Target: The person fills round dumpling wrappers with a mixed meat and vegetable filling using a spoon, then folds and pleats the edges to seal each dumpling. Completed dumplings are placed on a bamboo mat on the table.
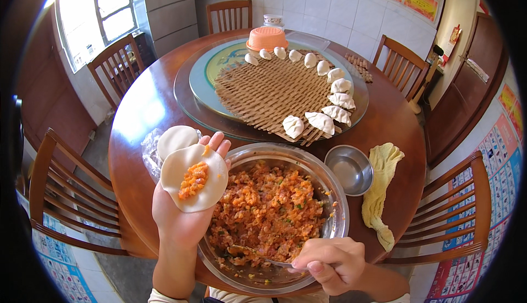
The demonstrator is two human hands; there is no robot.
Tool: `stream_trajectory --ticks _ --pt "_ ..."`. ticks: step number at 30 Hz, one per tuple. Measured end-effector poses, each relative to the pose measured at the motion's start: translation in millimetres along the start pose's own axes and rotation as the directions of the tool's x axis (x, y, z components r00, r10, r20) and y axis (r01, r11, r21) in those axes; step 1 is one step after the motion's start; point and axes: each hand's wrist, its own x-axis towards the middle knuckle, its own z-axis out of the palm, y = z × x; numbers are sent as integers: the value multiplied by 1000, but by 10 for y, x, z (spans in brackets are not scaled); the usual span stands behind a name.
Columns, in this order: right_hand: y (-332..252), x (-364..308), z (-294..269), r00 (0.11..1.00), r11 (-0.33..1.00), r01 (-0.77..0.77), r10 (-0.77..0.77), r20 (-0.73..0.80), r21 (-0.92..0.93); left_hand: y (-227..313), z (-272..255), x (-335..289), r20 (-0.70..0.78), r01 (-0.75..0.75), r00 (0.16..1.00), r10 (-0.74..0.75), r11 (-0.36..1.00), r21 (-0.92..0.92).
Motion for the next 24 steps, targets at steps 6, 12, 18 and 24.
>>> stream_trajectory --ticks 6,12,18,24 --pt "14 38 -67 802 837 -504 545 -245 212 -1 10 1 1 -1 1000 1 1000 29" --pt "-39 236 -305 734 812 -440 571 -368 383 -8 2 -13 -33 27 999 -27 1000 0" --pt "-347 410 -354 829 1000 28 -17 -560 11 -236 103 -110 -93 280 954 -285 958 -61" --pt "-609 532 -228 767 636 642 -534 357 -428 -391 238 -226 -159 409 909 -385 898 163"
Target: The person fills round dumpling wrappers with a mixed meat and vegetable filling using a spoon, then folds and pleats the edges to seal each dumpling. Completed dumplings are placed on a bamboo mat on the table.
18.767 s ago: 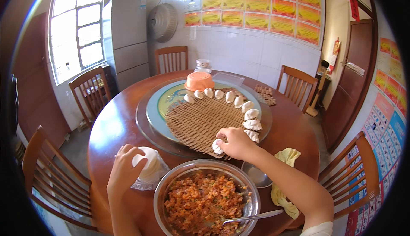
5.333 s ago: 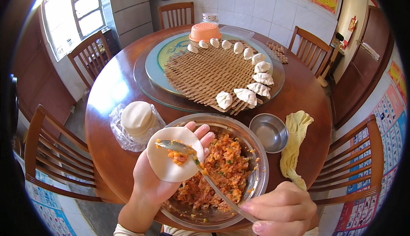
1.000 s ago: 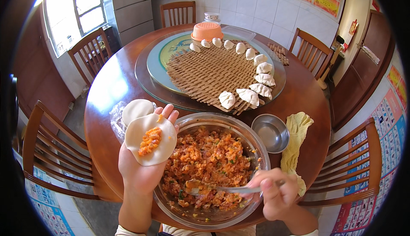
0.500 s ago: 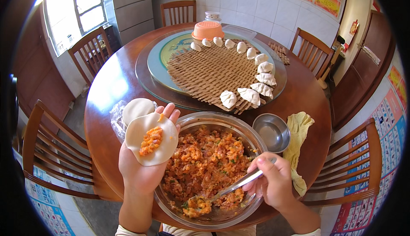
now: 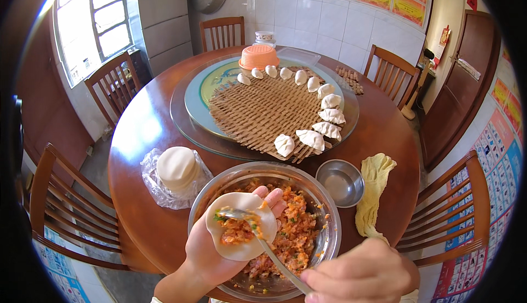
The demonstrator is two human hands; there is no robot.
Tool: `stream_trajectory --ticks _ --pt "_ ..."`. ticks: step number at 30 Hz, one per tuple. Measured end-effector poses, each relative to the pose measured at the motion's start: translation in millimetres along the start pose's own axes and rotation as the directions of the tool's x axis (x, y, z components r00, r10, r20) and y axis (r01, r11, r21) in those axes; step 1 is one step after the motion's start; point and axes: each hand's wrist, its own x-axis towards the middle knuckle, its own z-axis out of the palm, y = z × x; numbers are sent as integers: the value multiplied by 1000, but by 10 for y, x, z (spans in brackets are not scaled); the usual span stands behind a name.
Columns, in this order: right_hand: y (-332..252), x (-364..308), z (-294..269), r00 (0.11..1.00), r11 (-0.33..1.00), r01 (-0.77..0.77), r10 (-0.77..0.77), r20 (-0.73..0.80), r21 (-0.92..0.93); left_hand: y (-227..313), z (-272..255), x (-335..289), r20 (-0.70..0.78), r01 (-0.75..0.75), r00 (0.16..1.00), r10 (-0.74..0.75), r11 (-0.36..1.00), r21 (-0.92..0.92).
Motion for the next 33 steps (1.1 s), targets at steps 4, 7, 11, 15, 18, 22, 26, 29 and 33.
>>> stream_trajectory --ticks 4,7,11,15,18,22,26,29,33 --pt "-98 66 -82 1000 1000 -1 1 -8 -9 5 -10 3 19 -26 999 28 995 -100" --pt "-128 44 -72 998 998 -23 19 65 63 -9 -32 4 -27 -35 999 33 997 -75" --pt "-100 35 -90 997 998 -30 27 69 47 -6 -54 19 -55 -21 998 19 999 -35" --pt "-31 6 -95 995 999 -34 32 90 20 -10 -55 6 -27 -34 999 33 999 -38" --pt "-25 -101 31 966 980 -54 2 -259 -194 -6 -45 1 7 -24 1000 25 998 -64" --pt "-108 -258 113 902 914 -213 49 -428 -344 15 -48 12 63 -34 997 46 983 -181" --pt "-150 -263 126 937 867 -225 66 -344 -445 6 -63 17 95 -55 994 58 998 -36" --pt "-158 -186 68 971 890 -168 74 -228 -424 2 -74 23 88 6 996 19 960 -278" --pt "-230 -128 -4 985 982 -100 74 -156 -163 3 -74 30 59 -13 998 27 972 -235"
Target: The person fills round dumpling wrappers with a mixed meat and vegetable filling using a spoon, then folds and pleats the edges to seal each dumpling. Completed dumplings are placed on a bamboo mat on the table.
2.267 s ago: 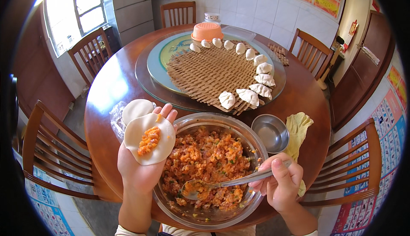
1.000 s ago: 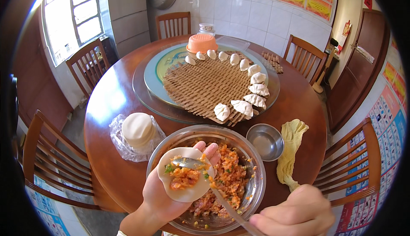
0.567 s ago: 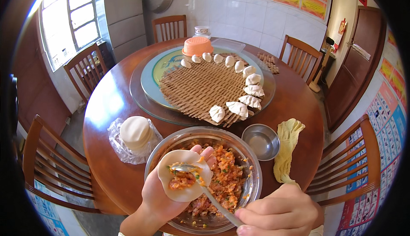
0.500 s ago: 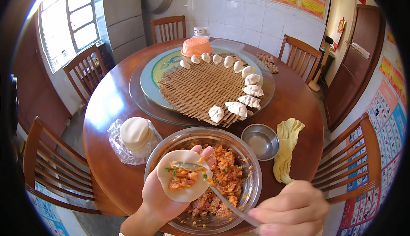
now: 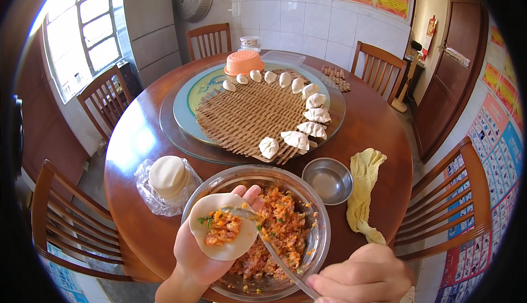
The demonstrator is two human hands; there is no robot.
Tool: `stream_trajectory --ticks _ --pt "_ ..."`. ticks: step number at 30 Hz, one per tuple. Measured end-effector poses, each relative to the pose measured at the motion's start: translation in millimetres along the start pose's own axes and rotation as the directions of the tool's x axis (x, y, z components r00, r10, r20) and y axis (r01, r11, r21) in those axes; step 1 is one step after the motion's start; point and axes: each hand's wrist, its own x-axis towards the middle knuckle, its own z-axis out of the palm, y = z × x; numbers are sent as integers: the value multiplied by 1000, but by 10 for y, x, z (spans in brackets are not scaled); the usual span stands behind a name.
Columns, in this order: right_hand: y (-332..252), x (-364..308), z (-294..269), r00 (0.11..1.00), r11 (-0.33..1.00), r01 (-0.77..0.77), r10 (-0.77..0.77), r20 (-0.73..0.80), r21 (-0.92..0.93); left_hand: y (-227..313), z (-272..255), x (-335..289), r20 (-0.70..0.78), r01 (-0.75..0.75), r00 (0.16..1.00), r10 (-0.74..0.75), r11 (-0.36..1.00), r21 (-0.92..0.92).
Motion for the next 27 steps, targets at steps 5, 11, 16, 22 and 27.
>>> stream_trajectory --ticks 5,11,16,22,27 --pt "-24 -29 2 987 994 -99 93 -129 -44 -1 -2 -3 8 21 1000 -20 998 -55" --pt "51 -31 47 999 997 -19 17 -27 -76 0 -14 -2 62 33 998 -31 999 -33" --pt "14 -105 43 990 998 -62 60 -124 -11 -9 -1 -5 -4 -28 1000 29 999 32" --pt "59 -167 278 792 945 -324 246 -559 -43 23 -7 -5 -34 -13 999 9 993 -114" --pt "20 -119 99 981 975 -188 181 62 122 -12 16 -9 -108 -33 992 62 968 248"
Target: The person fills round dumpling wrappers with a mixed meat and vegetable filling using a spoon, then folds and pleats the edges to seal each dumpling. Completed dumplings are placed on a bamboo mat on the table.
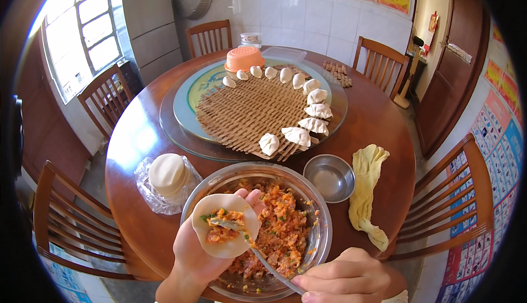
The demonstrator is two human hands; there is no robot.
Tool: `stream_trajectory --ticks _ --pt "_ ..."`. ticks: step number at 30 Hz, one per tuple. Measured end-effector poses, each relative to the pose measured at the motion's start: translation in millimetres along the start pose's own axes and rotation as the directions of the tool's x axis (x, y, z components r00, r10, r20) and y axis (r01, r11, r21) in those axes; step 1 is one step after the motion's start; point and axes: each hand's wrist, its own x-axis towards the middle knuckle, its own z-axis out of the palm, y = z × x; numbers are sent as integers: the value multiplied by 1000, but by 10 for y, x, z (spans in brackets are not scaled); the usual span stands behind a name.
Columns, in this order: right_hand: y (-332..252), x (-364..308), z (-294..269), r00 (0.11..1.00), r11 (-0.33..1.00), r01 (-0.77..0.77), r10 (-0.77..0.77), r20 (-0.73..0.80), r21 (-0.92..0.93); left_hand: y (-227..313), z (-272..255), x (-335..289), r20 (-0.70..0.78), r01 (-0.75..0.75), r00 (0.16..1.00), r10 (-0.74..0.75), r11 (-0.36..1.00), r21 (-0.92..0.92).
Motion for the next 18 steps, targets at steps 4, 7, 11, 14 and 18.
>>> stream_trajectory --ticks 4,7,11,14,18 --pt "23 -150 52 958 997 -71 60 -280 -28 12 26 -9 17 -12 1000 12 1000 12" --pt "63 -293 112 814 985 -174 139 -564 -9 66 -10 5 34 6 999 -3 996 -86" --pt "14 -498 50 515 908 -414 291 -806 64 235 -157 75 30 -118 992 123 985 -128" --pt "-87 -760 245 382 735 -604 607 -697 309 345 -272 161 25 -261 964 266 957 -129" --pt "-211 -1145 262 318 343 -827 939 -134 446 385 -332 194 3 -231 971 237 948 -219"
